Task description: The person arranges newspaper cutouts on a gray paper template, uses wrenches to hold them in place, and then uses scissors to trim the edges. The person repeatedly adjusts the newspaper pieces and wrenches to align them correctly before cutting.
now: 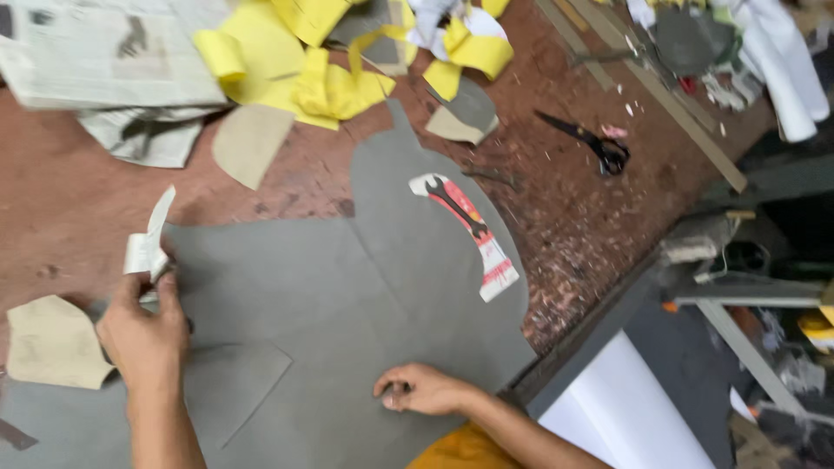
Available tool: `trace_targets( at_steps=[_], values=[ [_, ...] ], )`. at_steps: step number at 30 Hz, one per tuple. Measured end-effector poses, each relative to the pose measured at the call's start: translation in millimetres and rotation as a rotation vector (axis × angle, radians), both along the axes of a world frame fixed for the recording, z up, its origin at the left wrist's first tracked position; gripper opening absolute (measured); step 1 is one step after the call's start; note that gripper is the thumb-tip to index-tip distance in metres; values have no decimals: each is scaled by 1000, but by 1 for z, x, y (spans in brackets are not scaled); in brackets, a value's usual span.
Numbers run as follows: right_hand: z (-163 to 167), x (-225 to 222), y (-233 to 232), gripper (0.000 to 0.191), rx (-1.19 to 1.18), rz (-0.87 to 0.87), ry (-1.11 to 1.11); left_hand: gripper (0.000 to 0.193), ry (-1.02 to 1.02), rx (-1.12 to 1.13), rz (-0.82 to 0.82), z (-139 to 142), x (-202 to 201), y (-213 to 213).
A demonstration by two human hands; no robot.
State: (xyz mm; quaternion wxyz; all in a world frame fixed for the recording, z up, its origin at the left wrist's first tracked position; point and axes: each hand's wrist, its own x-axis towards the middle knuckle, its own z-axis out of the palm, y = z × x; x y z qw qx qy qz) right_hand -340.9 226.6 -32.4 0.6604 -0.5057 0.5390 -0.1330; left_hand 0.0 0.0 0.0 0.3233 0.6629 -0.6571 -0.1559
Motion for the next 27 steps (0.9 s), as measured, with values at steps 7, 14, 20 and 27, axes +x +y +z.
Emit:
trace_targets(
  at_steps=[7,14,20,27],
  values=[
    [66,-45,23,81,-39,-587,1,36,1040,563,-103,44,-170,139],
    [56,-96,57,28,-154,-605,-177,66,1152,803,-77,39,-265,192],
    [18,-132,94,19,-116,-561,196,63,699,750,-156,14,-291,196],
    [24,-150,100,18,-170,-499,474,64,-319,233,-570,8,-312,198]
  ],
)
